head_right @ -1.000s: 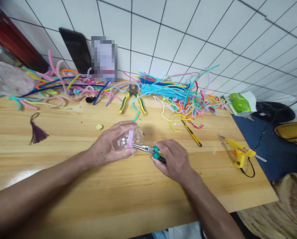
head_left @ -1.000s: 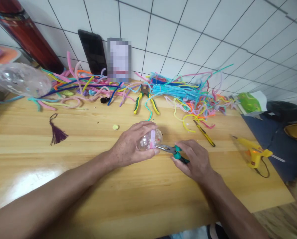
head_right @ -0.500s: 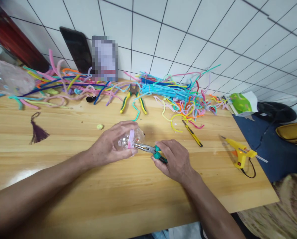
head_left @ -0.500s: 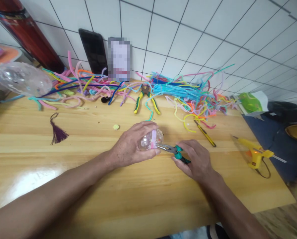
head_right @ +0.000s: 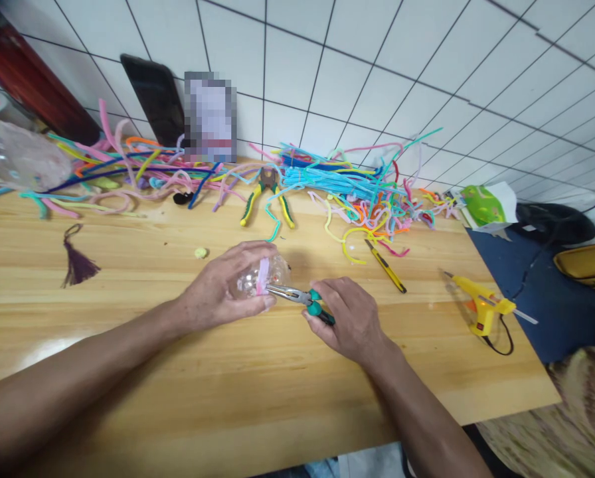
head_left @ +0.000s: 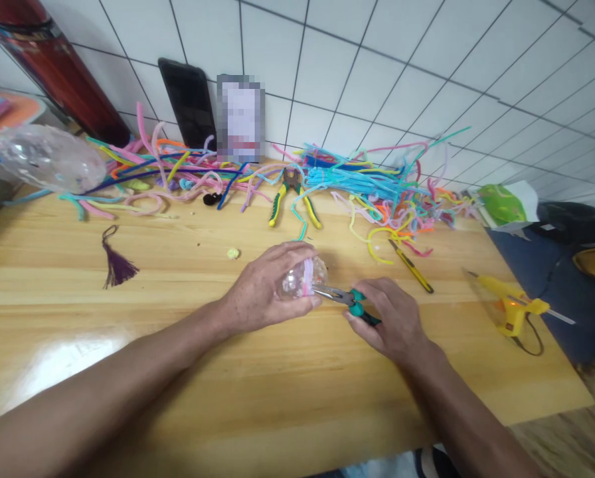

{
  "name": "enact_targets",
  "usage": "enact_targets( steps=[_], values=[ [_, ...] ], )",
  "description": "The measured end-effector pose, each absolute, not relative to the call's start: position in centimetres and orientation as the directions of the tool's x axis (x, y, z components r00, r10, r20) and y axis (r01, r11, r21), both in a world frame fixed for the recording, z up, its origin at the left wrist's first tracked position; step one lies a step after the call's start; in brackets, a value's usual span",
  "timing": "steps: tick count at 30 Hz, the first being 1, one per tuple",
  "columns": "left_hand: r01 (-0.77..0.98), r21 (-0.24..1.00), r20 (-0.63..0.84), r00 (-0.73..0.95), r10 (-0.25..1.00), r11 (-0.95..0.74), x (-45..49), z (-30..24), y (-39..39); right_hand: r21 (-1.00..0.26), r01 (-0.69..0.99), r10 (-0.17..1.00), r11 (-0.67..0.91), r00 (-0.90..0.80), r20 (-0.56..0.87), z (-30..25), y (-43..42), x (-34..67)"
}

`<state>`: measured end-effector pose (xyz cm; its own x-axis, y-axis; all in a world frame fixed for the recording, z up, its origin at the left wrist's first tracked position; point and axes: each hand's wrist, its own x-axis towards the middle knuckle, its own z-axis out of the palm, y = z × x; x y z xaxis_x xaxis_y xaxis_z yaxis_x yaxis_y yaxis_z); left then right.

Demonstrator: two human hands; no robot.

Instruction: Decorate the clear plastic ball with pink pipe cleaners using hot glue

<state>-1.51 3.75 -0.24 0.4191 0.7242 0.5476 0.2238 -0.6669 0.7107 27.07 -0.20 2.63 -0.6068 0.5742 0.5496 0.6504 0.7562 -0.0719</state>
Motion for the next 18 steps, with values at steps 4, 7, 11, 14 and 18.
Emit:
enact_targets(
  steps=[4, 7, 11, 14, 18],
  values=[
    [0.233, 0.699, 0.55, 0.429, 0.716, -0.676, -1.55, -0.2, 3.73, -0.069, 0.644, 0.567, 0.762, -0.612, 0.551, 2.62, -0.12, 27.1],
    [0.232, 0.687, 0.563, 0.429, 0.706, -0.689, -1.59, -0.26, 3.75, -0.075, 0.646, 0.571, 0.759, -0.607, 0.554, 2.5, -0.09, 27.12],
    [0.237, 0.689, 0.562, 0.422, 0.711, -0.685, -1.55, -0.34, 3.77, -0.084, 0.644, 0.571, 0.761, -0.603, 0.557, 2.48, -0.1, 27.07],
    [0.229, 0.693, 0.564, 0.419, 0.712, -0.684, -1.48, -0.36, 3.79, -0.077, 0.644, 0.57, 0.761, -0.607, 0.554, 2.55, -0.12, 27.05],
    [0.231, 0.688, 0.567, 0.422, 0.707, -0.689, -1.5, -0.41, 3.79, -0.073, 0.645, 0.571, 0.76, -0.611, 0.549, 2.59, -0.12, 27.09]
  ],
)
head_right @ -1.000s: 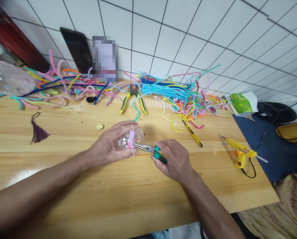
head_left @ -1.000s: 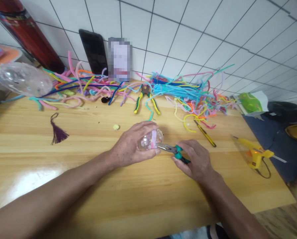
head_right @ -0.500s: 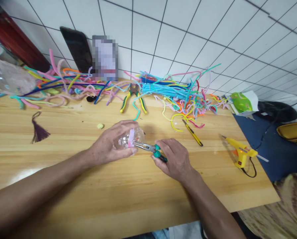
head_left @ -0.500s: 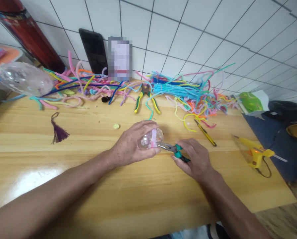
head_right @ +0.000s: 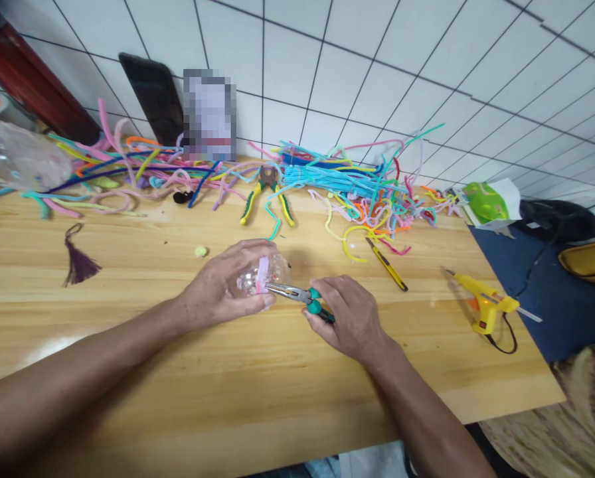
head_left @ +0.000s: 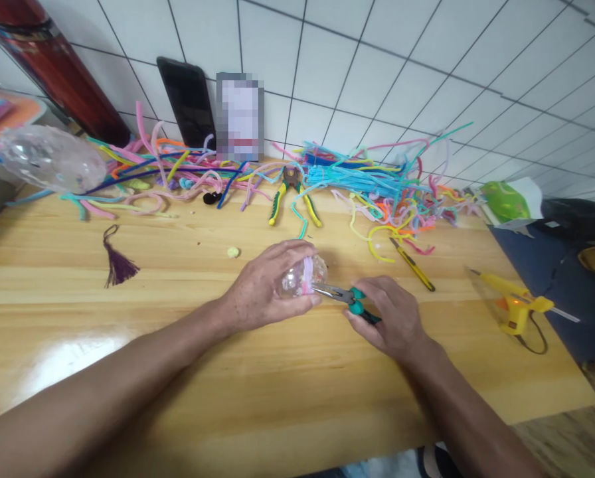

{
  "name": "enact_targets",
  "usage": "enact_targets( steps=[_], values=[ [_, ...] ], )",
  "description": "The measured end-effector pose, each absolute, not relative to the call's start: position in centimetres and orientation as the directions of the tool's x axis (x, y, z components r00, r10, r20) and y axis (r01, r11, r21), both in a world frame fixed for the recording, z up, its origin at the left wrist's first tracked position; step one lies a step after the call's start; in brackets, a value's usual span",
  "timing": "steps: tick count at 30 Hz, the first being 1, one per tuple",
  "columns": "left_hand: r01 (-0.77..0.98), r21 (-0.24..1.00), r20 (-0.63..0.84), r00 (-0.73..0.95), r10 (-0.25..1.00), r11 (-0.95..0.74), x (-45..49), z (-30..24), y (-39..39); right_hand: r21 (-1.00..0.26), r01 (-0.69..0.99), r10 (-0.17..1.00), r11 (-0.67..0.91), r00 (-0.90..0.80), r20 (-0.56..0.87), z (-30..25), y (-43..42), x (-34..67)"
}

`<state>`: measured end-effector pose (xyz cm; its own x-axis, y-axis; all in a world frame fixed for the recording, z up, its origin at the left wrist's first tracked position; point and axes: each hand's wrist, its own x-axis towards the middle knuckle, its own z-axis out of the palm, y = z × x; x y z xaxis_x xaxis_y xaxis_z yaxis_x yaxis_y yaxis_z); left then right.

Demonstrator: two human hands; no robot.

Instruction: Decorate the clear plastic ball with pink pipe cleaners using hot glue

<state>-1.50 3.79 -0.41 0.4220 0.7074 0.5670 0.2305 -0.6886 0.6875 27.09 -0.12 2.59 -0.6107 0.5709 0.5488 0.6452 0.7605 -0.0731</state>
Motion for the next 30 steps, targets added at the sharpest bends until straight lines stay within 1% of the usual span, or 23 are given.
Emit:
enact_targets(
  steps=[11, 23, 30],
  values=[
    [0.261, 0.694, 0.534, 0.439, 0.723, -0.671, -1.65, -0.43, 3.73, -0.093, 0.641, 0.577, 0.762, -0.607, 0.547, 2.52, -0.18, 26.95],
    [0.256, 0.695, 0.537, 0.437, 0.722, -0.672, -1.68, -0.29, 3.75, -0.075, 0.639, 0.568, 0.766, -0.617, 0.546, 2.51, -0.11, 26.94],
    [0.245, 0.693, 0.545, 0.438, 0.715, -0.678, -1.72, -0.33, 3.73, -0.085, 0.642, 0.574, 0.762, -0.608, 0.548, 2.43, -0.14, 26.88]
  ],
)
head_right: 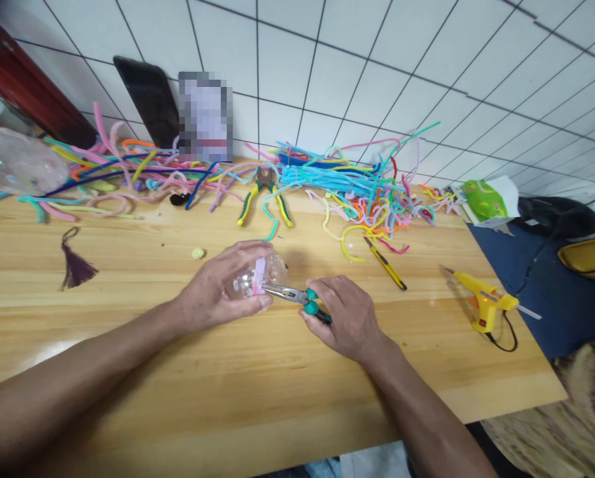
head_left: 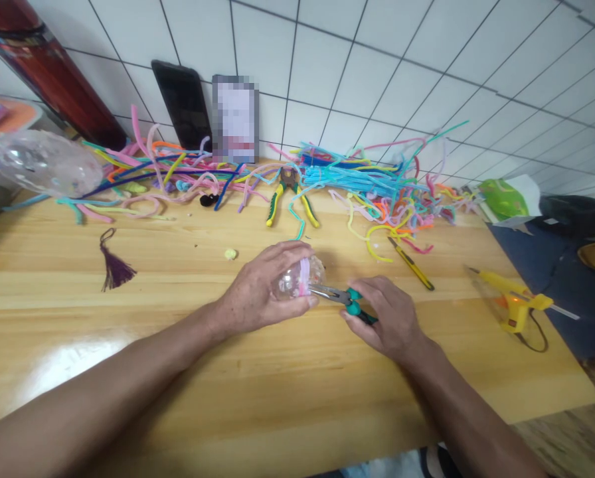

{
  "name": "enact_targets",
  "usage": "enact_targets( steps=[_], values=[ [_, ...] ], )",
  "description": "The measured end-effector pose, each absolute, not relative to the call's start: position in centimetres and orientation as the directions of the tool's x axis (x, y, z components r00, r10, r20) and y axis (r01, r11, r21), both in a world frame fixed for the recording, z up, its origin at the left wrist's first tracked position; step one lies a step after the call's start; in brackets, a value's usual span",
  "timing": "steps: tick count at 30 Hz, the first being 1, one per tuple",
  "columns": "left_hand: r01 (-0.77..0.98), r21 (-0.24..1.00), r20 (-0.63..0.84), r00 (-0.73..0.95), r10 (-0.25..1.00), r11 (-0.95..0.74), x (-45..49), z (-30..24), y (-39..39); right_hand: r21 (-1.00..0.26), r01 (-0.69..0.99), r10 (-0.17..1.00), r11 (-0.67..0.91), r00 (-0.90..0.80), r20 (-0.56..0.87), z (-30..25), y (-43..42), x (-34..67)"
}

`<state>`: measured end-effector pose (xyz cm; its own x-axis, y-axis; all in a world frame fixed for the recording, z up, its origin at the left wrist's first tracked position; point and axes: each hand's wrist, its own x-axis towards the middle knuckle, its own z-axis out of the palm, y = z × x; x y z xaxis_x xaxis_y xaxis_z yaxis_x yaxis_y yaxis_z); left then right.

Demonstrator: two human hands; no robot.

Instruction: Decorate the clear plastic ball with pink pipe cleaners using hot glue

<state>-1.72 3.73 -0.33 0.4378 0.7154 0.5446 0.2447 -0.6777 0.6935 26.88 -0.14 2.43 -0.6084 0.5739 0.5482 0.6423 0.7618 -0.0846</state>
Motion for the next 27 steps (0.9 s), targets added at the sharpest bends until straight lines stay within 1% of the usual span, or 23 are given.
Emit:
enact_targets(
  steps=[14, 19, 27],
  values=[
    [0.235, 0.693, 0.555, 0.429, 0.712, -0.682, -1.6, -0.6, 3.8, -0.083, 0.646, 0.576, 0.758, -0.606, 0.548, 2.3, -0.1, 26.8],
    [0.247, 0.696, 0.545, 0.43, 0.72, -0.674, -1.6, -0.6, 3.8, -0.149, 0.65, 0.6, 0.745, -0.556, 0.576, 2.6, -0.2, 27.6],
    [0.238, 0.701, 0.541, 0.437, 0.719, -0.672, -1.7, -0.5, 3.8, -0.133, 0.64, 0.59, 0.757, -0.582, 0.56, 2.5, -0.2, 27.0]
  ],
)
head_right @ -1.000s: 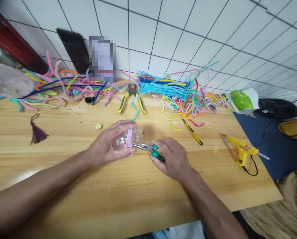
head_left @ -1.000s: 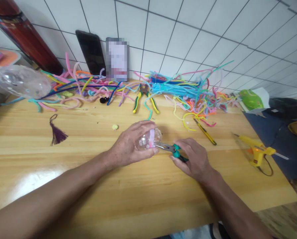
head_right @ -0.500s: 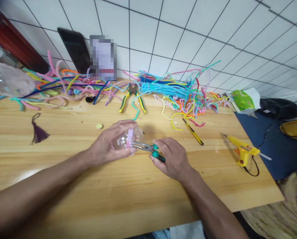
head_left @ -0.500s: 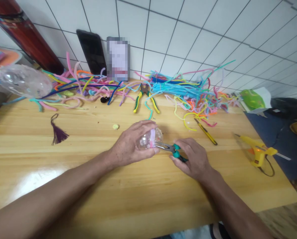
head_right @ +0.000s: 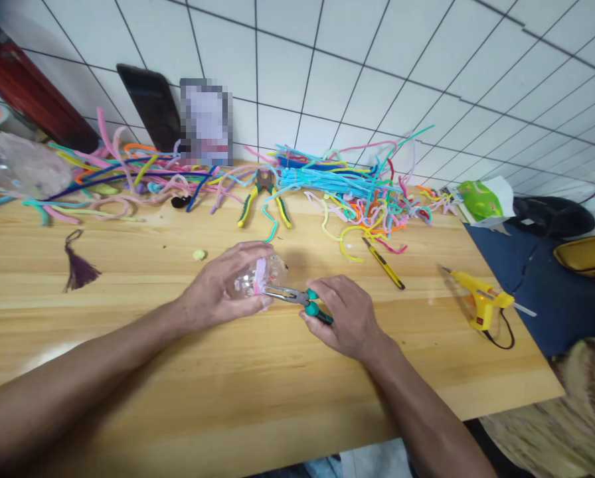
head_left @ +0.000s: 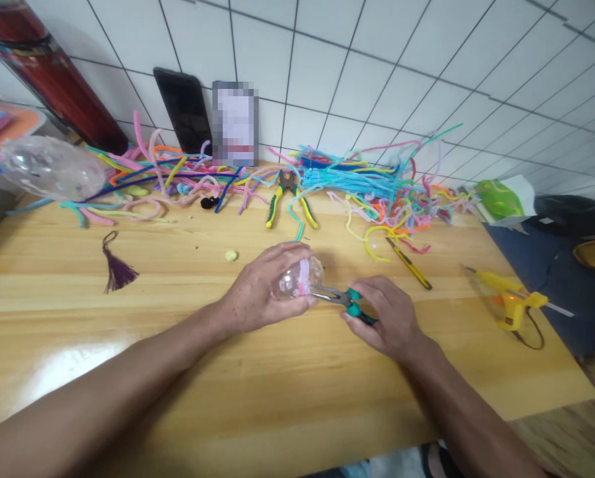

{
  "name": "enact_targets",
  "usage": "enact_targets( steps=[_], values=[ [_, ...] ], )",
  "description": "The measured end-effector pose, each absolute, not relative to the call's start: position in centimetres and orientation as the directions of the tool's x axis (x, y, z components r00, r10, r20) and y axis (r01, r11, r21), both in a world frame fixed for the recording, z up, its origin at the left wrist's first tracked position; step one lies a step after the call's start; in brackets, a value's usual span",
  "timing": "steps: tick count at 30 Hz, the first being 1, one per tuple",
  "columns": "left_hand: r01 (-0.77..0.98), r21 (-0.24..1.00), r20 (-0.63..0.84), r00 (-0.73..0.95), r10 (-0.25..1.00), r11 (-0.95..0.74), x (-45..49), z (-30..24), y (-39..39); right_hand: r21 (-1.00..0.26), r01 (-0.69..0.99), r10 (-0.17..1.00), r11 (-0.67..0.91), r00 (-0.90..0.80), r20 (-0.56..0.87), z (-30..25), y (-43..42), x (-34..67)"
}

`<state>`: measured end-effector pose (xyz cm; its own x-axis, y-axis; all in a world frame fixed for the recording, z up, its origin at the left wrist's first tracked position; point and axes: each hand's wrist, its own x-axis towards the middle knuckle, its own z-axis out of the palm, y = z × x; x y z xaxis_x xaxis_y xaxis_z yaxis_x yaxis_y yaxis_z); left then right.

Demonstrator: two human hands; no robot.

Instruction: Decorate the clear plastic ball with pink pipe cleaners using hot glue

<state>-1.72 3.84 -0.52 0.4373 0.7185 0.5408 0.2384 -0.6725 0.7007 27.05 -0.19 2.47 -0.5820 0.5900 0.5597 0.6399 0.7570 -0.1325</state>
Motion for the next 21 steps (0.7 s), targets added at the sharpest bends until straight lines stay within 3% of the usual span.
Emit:
enact_targets(
  steps=[16, 21],
  values=[
    [0.244, 0.688, 0.553, 0.434, 0.711, -0.683, -1.62, -0.47, 3.82, -0.122, 0.632, 0.585, 0.765, -0.603, 0.543, 2.47, -0.2, 26.71],
    [0.244, 0.695, 0.548, 0.429, 0.718, -0.676, -1.69, -0.38, 3.81, -0.247, 0.635, 0.651, 0.732, -0.544, 0.53, 2.25, -0.11, 27.28]
  ],
)
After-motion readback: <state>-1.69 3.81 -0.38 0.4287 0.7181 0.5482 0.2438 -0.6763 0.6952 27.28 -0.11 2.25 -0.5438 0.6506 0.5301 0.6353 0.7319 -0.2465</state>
